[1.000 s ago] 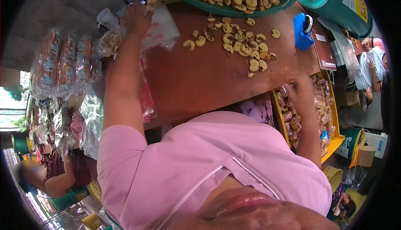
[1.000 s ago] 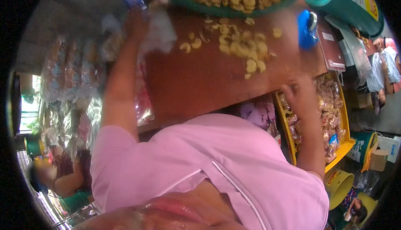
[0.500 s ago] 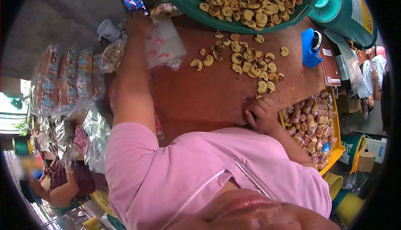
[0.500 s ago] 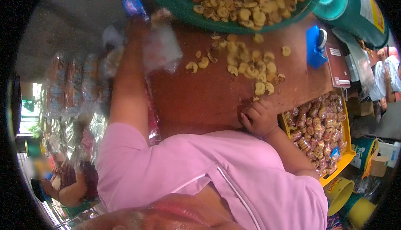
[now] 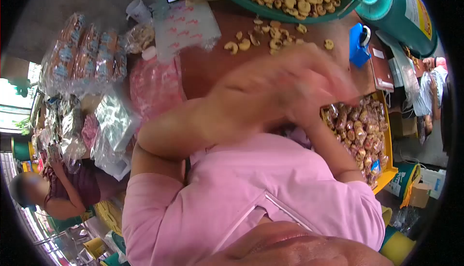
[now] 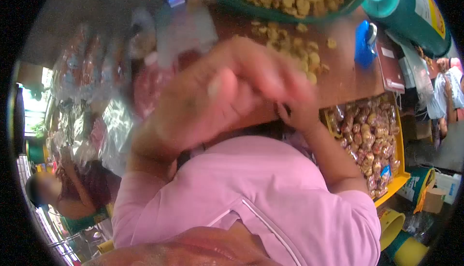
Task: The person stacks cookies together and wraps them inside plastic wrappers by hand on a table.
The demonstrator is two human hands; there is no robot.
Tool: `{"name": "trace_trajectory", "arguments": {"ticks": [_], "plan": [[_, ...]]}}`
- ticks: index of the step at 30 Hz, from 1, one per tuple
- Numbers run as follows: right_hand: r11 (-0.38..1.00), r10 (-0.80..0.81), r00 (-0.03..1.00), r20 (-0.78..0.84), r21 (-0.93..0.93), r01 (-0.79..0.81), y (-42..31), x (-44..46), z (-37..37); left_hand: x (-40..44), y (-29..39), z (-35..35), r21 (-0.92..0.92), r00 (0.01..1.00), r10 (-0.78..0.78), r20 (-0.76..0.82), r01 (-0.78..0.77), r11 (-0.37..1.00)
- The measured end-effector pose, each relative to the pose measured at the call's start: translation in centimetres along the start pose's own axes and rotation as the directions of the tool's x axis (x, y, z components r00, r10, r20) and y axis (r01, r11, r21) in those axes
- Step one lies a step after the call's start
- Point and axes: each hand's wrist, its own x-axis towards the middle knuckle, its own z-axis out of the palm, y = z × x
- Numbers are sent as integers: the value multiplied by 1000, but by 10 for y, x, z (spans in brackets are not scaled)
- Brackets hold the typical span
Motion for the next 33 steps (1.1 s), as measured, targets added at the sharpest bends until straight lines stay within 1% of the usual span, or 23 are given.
{"name": "trace_trajectory", "arguments": {"ticks": [2, 4, 5, 6, 7, 10, 12, 15, 17, 18, 20, 21, 22, 23, 24, 25, 26, 28, 29, 30, 31, 32, 33], "plan": [[1000, -3, 1000, -10, 8, 3, -9, -12, 1, 10, -6, 52, -165, 976, 122, 183, -92, 982], [999, -28, 1000, 2, -16, 28, -2, -18, -9, 2, -11, 88, -236, 962, 176, 210, -125, 964], [999, -29, 997, -71, -42, 26, 5, 2, 3, 1, -13, 103, -249, 955, 164, 249, -101, 963], [997, -19, 997, -75, -78, 13, 12, 7, 2, -3, -15, 114, -278, 959, 173, 223, -107, 955], [994, 32, 996, -84, -99, -41, 2, -4, 8, -8, -16, 121, -302, 968, 151, 202, -85, 950], [998, -50, 996, -75, -27, 48, 8, -1, 6, -11, -19, 143, -318, 969, 149, 199, -80, 945], [998, -60, 995, -81, -9, 59, 7, -1, 1, -12, -19, 154, -336, 972, 149, 181, -81, 939], [997, -73, 992, -105, 0, 74, 10, -3, 6, -16, -17, 169, -364, 987, 138, 80, -100, 926], [998, -68, 993, -95, 2, 68, 12, -6, 8, -20, -14, 194, -449, 971, 145, -189, -217, 867], [998, -63, 992, -110, 21, 66, 12, -5, 8, -23, -14, 216, -472, 881, 161, -445, -383, 794], [997, -37, 990, -133, 56, 44, 11, -5, 8, -26, -10, 227, -427, 791, 119, -600, -442, 789], [998, -31, 990, -137, 54, 39, 10, -6, 6, -30, -2, 204, -410, 891, 29, -453, -237, 881], [998, -32, 990, -137, 56, 40, 8, -4, 3, -32, 6, 180, -312, 958, -65, -280, -27, 950], [997, -39, 990, -134, 65, 48, 7, -1, 1, -34, 15, 157, -158, 983, -153, -104, 136, 978], [992, -9, 992, -125, 126, 25, 5, -1, 1, -42, 5, 127, -80, 980, -145, 136, 157, 984], [983, 13, 994, -113, 186, 9, 5, 1, 0, -44, 1, 102, 54, 948, -92, 305, 79, 995], [973, 26, 994, -103, 233, -1, 10, 6, -5, -45, -3, 76, 154, 885, -36, 464, -41, 987], [960, 49, 998, -35, 278, -37, 23, 18, -15, -53, -17, 43, 323, 864, 101, 493, -289, 901], [955, 54, 998, -14, 293, -47, 33, 32, -20, -51, -24, 26, 497, 878, 156, 452, -392, 774], [939, 191, 982, 4, 289, -184, 36, 49, -30, -49, -32, 9, 658, 888, 210, 409, -446, 606], [905, 322, 947, 26, 286, -315, 41, 68, -36, -47, -56, -16, 770, 908, 317, 275, -406, 493], [933, 310, 951, -16, 197, -301, 67, 85, -28, -45, -80, -41, 864, 900, 415, 134, -311, 396], [952, 294, 954, -57, 104, -287, 94, 104, -20, -50, -102, -71, 899, 927, 373, 45, -201, 389]]}}
